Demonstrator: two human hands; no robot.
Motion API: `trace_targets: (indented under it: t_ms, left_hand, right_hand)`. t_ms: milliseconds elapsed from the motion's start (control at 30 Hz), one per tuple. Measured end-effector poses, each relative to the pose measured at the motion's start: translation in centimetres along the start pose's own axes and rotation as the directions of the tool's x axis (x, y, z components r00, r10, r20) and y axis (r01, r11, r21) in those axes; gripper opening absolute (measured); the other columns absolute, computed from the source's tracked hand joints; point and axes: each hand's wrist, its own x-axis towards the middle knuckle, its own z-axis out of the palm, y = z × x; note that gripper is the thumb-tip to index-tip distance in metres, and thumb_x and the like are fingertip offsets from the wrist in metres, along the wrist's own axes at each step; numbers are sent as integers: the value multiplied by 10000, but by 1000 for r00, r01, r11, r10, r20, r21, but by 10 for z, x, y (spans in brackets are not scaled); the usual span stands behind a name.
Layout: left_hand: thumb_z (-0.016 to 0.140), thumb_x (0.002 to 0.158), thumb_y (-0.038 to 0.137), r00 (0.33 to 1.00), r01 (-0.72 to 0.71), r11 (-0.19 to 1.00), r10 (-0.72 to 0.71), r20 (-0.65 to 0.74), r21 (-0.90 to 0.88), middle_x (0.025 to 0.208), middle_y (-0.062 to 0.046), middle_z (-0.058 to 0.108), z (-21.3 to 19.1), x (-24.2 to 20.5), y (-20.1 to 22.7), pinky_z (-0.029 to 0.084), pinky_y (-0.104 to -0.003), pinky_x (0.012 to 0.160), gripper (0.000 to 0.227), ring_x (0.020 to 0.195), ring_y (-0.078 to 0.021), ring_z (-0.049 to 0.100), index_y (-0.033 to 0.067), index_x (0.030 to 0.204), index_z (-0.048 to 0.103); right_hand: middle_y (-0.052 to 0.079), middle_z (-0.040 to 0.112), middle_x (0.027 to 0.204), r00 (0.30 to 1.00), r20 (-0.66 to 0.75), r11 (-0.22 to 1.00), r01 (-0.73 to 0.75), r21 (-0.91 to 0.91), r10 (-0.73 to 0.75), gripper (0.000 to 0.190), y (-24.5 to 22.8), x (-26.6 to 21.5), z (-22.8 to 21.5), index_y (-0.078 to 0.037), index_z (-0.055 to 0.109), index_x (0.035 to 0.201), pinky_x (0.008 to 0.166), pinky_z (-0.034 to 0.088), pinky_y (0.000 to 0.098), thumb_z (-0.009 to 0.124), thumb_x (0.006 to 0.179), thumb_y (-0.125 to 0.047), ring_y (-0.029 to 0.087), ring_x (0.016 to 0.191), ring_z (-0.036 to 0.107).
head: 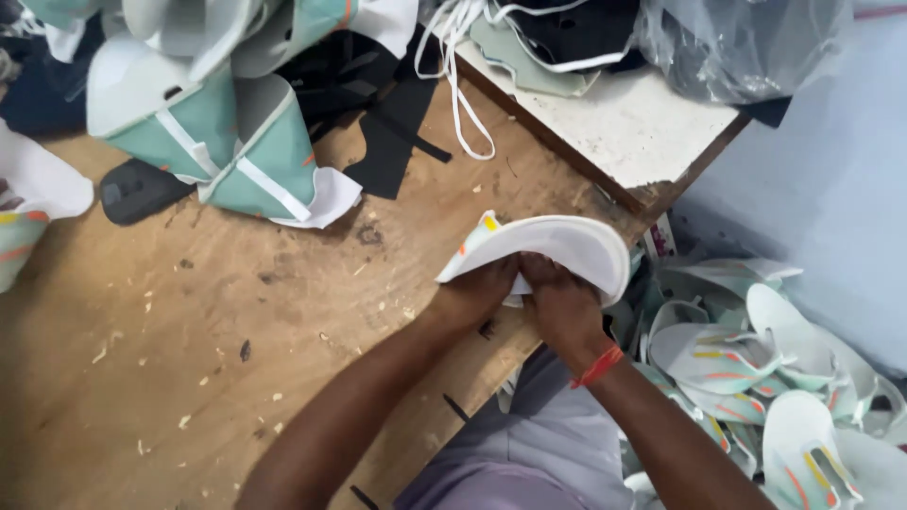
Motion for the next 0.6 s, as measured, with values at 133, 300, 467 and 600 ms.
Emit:
trace_targets:
  t_ms: [133, 300, 467, 600]
  left_hand:
    - [560, 934, 172, 965, -260, 901, 255, 62, 346, 1176, -190, 667, -9, -8, -4, 515, -484, 993, 307, 1129, -395, 651, 5, 1169, 668]
    - [570, 934, 179, 976, -186, 892, 122, 178, 411, 1136, -190, 646, -12, 1, 1, 514, -525, 914, 266, 1103, -388, 640, 21, 1136, 641]
    - [541, 1018, 200, 901, -301, -437, 159, 403, 847, 1229, -183, 593, -31, -22, 18, 502, -455, 1048, 413, 1160, -346, 611, -44, 1349, 504]
    - [566, 1047, 211, 881, 321, -901, 171, 441, -291, 1240, -193, 580, -64, -23, 53, 510, -430, 1026, 443, 1126, -324, 616, -78, 1370, 473]
  right_hand:
    - [124, 672, 1358, 966, -182, 983, 175, -58, -182, 625, 13, 0, 22, -76, 565, 1401, 953, 564, 408, 657, 787, -149, 279, 1177, 676]
    - [73, 700, 1268, 992, 122, 998, 19, -63, -12, 479, 11, 10, 1, -168, 579, 1430, 1021, 557, 371, 627, 955, -211, 239, 1174, 695]
    - [108, 582, 1404, 906, -41, 873, 394, -289, -422, 567, 19, -3, -10, -105, 560, 1363, 1054, 456, 518, 646, 887, -401, 298, 1296, 572]
    - [95, 519, 1551, 790, -145, 803, 586, -113, -596, 560, 29, 0, -21, -86, 509, 1501, 1209, 408, 432, 578, 948, -140, 260, 1433, 499]
